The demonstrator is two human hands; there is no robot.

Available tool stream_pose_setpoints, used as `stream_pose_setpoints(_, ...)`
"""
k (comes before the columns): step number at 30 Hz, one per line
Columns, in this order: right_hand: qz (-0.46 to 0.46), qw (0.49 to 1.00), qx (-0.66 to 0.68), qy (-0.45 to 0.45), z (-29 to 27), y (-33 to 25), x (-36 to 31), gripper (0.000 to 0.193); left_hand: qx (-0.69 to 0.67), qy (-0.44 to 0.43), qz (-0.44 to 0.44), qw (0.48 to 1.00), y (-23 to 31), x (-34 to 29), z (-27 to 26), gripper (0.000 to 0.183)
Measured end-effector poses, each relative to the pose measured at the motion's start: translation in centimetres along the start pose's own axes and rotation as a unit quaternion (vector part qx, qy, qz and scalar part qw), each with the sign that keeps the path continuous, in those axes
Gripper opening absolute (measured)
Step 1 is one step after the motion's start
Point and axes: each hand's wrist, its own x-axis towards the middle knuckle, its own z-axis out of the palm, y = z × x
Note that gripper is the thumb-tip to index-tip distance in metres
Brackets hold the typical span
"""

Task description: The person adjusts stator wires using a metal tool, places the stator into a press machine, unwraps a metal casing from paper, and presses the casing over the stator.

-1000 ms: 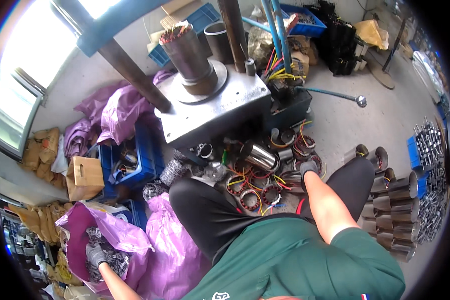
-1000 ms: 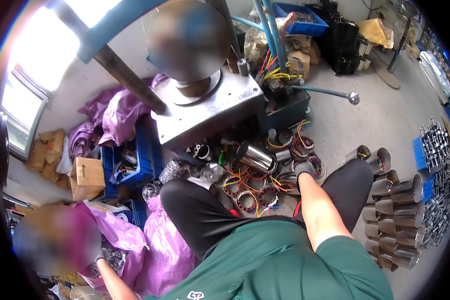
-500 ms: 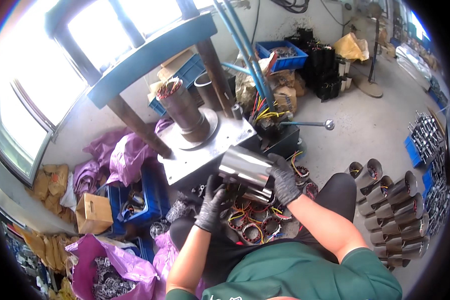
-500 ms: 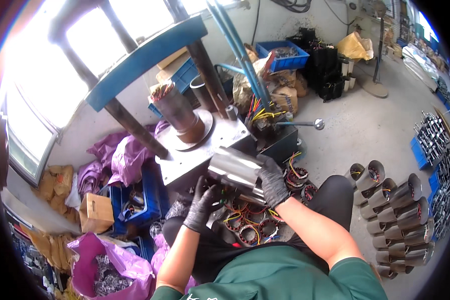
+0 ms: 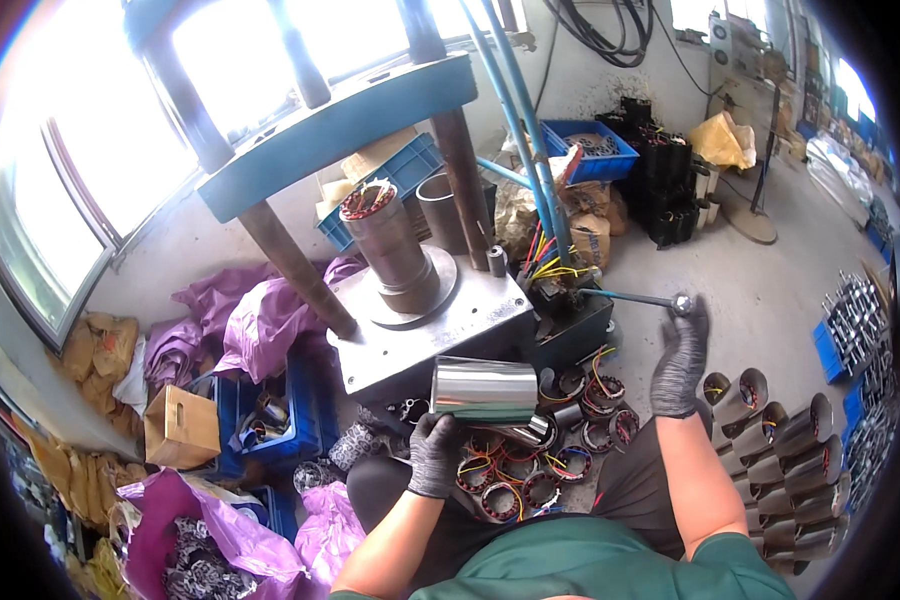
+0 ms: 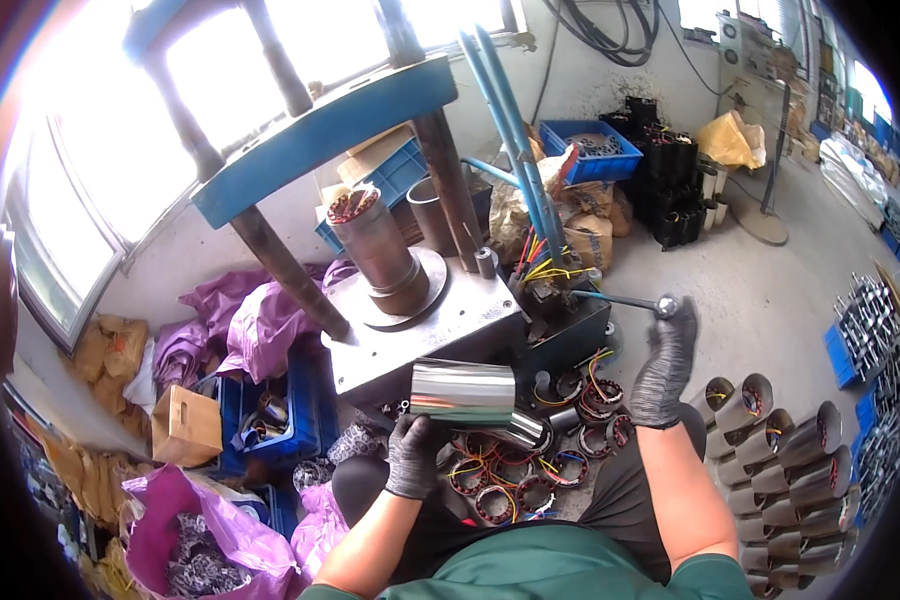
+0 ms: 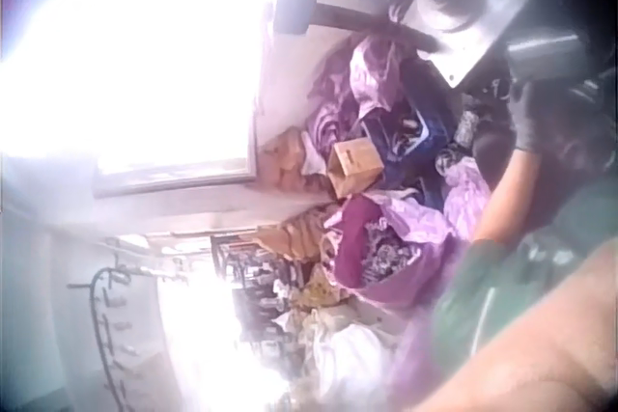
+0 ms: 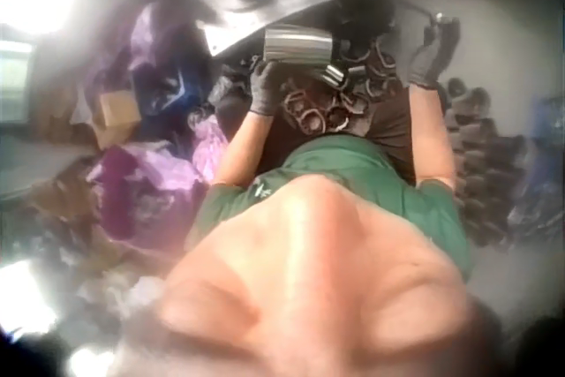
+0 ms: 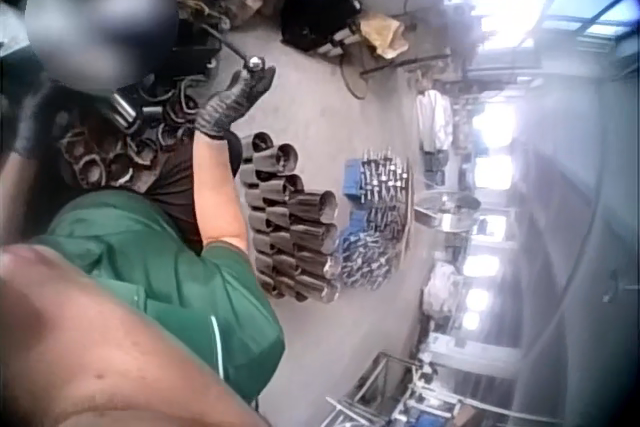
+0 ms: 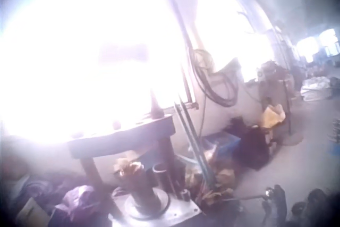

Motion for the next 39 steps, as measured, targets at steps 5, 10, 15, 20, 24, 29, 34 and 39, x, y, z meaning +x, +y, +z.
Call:
stream_pose_setpoints(5,-0.234,0.938,-0.174,-0.187,3.2,1.5,1.1,0.035,-0.145,0.013,0.016,0.989,1.0,1.3,-2.1,0.054)
stream_pose_setpoints(10,-0.299,0.927,-0.196,-0.113,10.2,3.1,8.9,0.037,-0.205,0.048,0.102,0.972,2.8,2.8,-3.4,0.051)
stream_pose_setpoints(15,-0.350,0.878,-0.307,-0.114,14.7,5.0,13.7,0.055,-0.043,0.059,0.257,0.964,11.4,6.5,-2.0,0.064)
stream_pose_setpoints(20,-0.301,0.919,-0.225,-0.122,14.6,4.2,12.4,0.063,0.118,0.076,0.338,0.931,19.9,12.1,-0.5,0.067)
stream_pose_setpoints(24,-0.280,0.929,-0.201,-0.138,15.7,3.7,11.6,0.067,0.115,0.098,0.354,0.923,25.0,15.9,-0.8,0.054)
stream_pose_setpoints(29,-0.267,0.938,-0.186,-0.120,15.2,4.0,12.0,0.068,0.093,0.147,0.339,0.925,27.0,19.7,2.5,0.043)
stream_pose_setpoints(34,-0.248,0.944,-0.185,-0.116,15.2,3.5,11.6,0.068,0.144,0.151,0.297,0.932,29.5,22.3,3.8,0.040)
stream_pose_setpoints(39,-0.254,0.944,-0.179,-0.113,14.4,3.6,11.8,0.065,0.149,0.139,0.276,0.939,31.7,25.8,4.9,0.033)
